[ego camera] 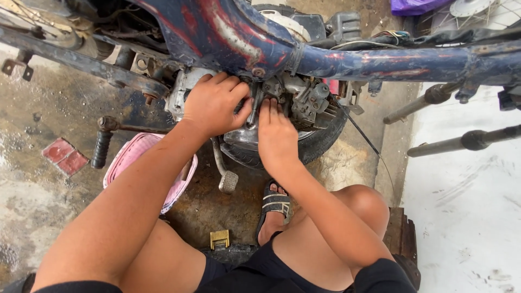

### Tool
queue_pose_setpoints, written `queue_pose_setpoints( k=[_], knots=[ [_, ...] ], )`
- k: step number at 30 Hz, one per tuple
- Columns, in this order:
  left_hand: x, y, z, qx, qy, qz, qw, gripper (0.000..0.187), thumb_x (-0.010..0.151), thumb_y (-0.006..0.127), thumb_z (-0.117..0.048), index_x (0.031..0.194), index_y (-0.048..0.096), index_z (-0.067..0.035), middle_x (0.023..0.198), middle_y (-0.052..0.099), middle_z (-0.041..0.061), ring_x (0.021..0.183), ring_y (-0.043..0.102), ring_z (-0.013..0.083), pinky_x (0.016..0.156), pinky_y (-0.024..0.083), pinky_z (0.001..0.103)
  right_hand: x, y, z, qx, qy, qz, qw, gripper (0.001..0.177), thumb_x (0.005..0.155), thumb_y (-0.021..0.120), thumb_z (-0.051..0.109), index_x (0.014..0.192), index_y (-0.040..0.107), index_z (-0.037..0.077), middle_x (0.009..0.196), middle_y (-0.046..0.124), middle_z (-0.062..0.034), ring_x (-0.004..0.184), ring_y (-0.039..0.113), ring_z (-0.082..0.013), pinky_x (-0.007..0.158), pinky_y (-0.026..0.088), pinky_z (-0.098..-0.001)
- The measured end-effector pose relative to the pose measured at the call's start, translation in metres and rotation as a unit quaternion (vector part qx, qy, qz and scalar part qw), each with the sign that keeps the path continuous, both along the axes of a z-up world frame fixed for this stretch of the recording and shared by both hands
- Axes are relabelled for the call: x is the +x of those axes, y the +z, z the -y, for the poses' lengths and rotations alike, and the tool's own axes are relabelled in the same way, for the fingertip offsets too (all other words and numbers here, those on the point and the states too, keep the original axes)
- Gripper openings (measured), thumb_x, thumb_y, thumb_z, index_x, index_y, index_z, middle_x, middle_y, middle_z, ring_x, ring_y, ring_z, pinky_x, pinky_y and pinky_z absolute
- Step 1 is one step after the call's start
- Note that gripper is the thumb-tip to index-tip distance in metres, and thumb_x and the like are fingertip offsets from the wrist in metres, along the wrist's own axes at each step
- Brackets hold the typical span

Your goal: The person scrubs the motorcycle engine casing with a red sanding block, repeatedly dipping it into a pink bucket of water. They focus on the side of the engine block, occasionally folding the sanding block to use a fresh edge.

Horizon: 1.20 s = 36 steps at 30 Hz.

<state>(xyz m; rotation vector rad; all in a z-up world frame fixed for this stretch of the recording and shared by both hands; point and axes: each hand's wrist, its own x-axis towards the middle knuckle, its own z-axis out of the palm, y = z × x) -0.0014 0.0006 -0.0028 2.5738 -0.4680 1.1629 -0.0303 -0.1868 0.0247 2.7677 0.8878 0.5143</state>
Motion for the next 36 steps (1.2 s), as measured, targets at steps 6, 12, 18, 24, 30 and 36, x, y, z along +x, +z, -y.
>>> queue_pose_setpoints(
  k=[6,12,18,24,30,36],
  knots=[
    [-0.002,0.001,-0.001,0.001,-0.002,-0.007,1.0,0.018,0.089,0.065,-0.039,0.081,0.058,-0.025,0.074,0.056,-0.004,0.075,0.065,0.0188,0.066,0.052,0.035,-0.002,0.0,0.005,0.011,-0.001,-0.018,1.0,0.044,0.093,0.061,0.004,0.136,0.058,-0.005,0.124,0.07,-0.0243,0.108,0.073,-0.0294,0.085,0.059,-0.0327],
    [-0.004,0.008,-0.002,0.005,-0.001,-0.017,1.0,0.016,0.089,0.066,-0.037,0.081,0.06,-0.024,0.074,0.057,-0.004,0.075,0.065,0.0193,0.066,0.053,0.035,-0.027,0.016,-0.002,-0.005,0.024,-0.037,0.999,0.044,0.092,0.064,0.003,0.134,0.059,-0.008,0.122,0.07,-0.0283,0.108,0.073,-0.0323,0.087,0.058,-0.0338],
    [-0.002,0.003,-0.003,0.019,-0.001,-0.033,0.999,0.016,0.09,0.066,-0.039,0.083,0.059,-0.025,0.075,0.057,-0.006,0.077,0.065,0.0184,0.068,0.053,0.035,-0.019,0.018,-0.005,0.007,0.033,-0.027,0.999,0.042,0.094,0.06,0.003,0.135,0.057,-0.006,0.124,0.068,-0.026,0.113,0.071,-0.033,0.09,0.058,-0.0367],
    [-0.002,0.004,-0.005,0.033,-0.004,-0.031,0.999,0.015,0.09,0.066,-0.038,0.084,0.058,-0.026,0.077,0.056,-0.006,0.079,0.065,0.0176,0.068,0.053,0.034,-0.007,0.028,-0.012,0.037,-0.009,-0.089,0.995,0.04,0.097,0.059,0.002,0.135,0.056,-0.01,0.125,0.067,-0.0322,0.113,0.071,-0.0377,0.09,0.06,-0.0386],
    [-0.004,0.005,-0.006,0.037,-0.006,-0.037,0.999,0.015,0.09,0.067,-0.039,0.086,0.06,-0.027,0.078,0.056,-0.006,0.079,0.065,0.0178,0.068,0.053,0.035,0.0,0.012,-0.004,0.039,-0.006,-0.085,0.996,0.039,0.096,0.06,-0.001,0.134,0.057,-0.011,0.123,0.067,-0.0324,0.109,0.073,-0.0369,0.088,0.06,-0.0376],
    [-0.005,0.01,-0.006,0.04,-0.006,-0.037,0.998,0.016,0.089,0.067,-0.04,0.085,0.061,-0.026,0.077,0.057,-0.005,0.078,0.065,0.0186,0.068,0.054,0.035,-0.014,0.009,-0.006,0.033,0.008,-0.05,0.998,0.035,0.097,0.055,0.001,0.129,0.059,-0.011,0.118,0.067,-0.0309,0.108,0.072,-0.0386,0.085,0.06,-0.0408]
  ],
)
